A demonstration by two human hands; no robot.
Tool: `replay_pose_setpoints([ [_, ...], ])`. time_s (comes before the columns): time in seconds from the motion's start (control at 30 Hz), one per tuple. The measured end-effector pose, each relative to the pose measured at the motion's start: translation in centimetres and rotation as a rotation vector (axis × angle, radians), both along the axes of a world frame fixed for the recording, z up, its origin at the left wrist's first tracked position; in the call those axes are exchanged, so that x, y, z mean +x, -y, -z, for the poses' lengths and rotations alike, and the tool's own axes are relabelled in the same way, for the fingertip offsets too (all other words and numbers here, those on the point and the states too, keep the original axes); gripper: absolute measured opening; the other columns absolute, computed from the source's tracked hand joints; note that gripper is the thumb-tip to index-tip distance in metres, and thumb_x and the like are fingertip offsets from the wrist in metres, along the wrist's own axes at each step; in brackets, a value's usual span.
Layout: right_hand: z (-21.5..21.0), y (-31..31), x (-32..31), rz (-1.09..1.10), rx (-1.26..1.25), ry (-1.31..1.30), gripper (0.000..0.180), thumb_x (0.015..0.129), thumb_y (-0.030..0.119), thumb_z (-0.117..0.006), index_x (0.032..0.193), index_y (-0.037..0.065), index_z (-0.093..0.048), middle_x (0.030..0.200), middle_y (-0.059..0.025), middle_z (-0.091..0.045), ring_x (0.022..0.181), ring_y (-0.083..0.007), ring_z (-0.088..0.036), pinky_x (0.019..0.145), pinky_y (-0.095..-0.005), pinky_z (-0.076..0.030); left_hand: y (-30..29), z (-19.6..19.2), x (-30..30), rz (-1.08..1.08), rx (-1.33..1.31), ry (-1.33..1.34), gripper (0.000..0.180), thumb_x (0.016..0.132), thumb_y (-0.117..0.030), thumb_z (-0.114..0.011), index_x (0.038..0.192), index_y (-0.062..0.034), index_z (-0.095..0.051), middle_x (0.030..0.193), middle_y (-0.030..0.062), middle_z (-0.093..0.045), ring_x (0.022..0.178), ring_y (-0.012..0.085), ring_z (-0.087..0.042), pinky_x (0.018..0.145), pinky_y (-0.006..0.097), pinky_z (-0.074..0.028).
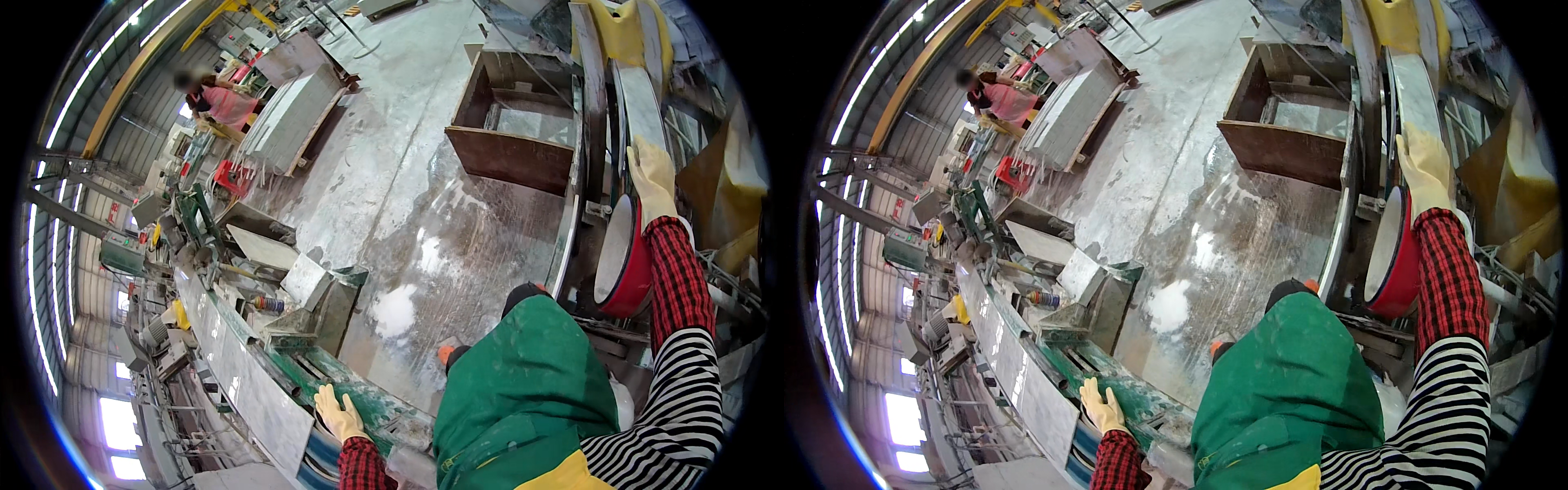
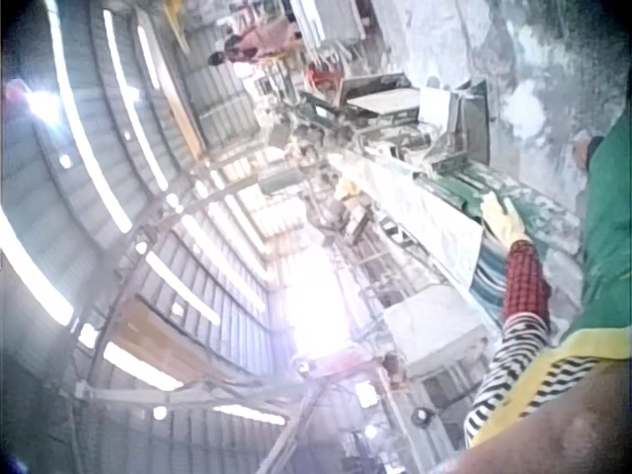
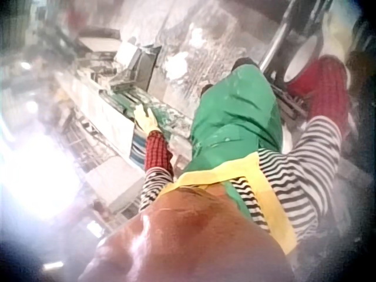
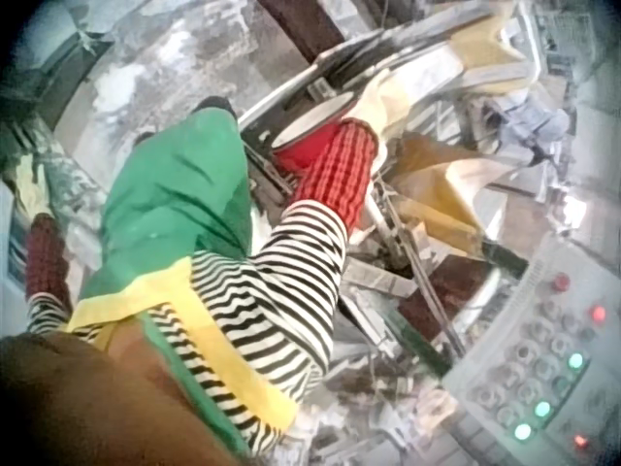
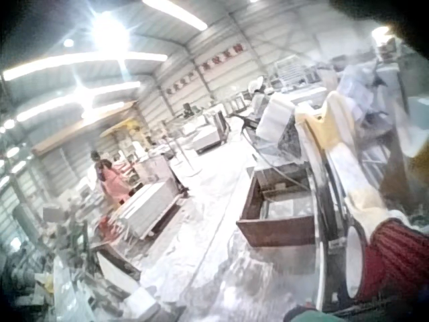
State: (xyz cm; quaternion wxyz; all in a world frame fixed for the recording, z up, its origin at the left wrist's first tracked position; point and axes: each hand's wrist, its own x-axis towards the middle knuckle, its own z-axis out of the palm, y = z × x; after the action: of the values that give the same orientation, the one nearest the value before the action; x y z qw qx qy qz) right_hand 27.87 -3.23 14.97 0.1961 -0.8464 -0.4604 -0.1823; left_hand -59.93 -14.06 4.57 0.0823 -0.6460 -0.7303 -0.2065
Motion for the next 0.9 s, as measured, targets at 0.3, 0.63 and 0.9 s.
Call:
replay_pose_setpoints([
  [0.3, 1.2, 0.6, -0.3, 0.019, 0.002, 0.137, 0.037, 0.112, 0.038, -0.055, 0.13, 0.009, -0.068, 0.12, -0.0133, -0.069, 0.114, -0.0361, -0.068, 0.096, -0.0478, -0.049, 0.0, -0.5, 0.3, -0.031, -0.026, 0.055, 0.052, 0.095, -0.003, -0.077, 0.146, -0.0053, -0.066, 0.156, 0.0209, -0.064, 0.152, 0.0411, -0.051, 0.129, 0.049, -0.036],
  [0.63, 2.1, 1.0, -0.2, -0.04, 0.071, 0.259, 0.032, 0.111, 0.033, -0.06, 0.13, 0.008, -0.069, 0.12, -0.013, -0.07, 0.113, -0.0342, -0.069, 0.091, -0.0497, -0.052, -0.1, 1.3, -1.3, -0.023, 0.004, 0.134, 0.052, 0.096, -0.005, -0.076, 0.147, -0.0055, -0.066, 0.154, 0.0209, -0.065, 0.149, 0.0428, -0.053, 0.13, 0.051, -0.035],
  [0.9, 2.7, 1.6, -0.6, -0.015, 0.084, 0.261, 0.036, 0.111, 0.036, -0.06, 0.132, 0.009, -0.07, 0.124, -0.0126, -0.071, 0.116, -0.0336, -0.069, 0.094, -0.0484, -0.052, -0.4, 3.2, -2.6, 0.041, 0.125, 0.351, 0.049, 0.097, -0.008, -0.077, 0.145, -0.0057, -0.066, 0.155, 0.0196, -0.065, 0.15, 0.0422, -0.053, 0.13, 0.051, -0.035],
])
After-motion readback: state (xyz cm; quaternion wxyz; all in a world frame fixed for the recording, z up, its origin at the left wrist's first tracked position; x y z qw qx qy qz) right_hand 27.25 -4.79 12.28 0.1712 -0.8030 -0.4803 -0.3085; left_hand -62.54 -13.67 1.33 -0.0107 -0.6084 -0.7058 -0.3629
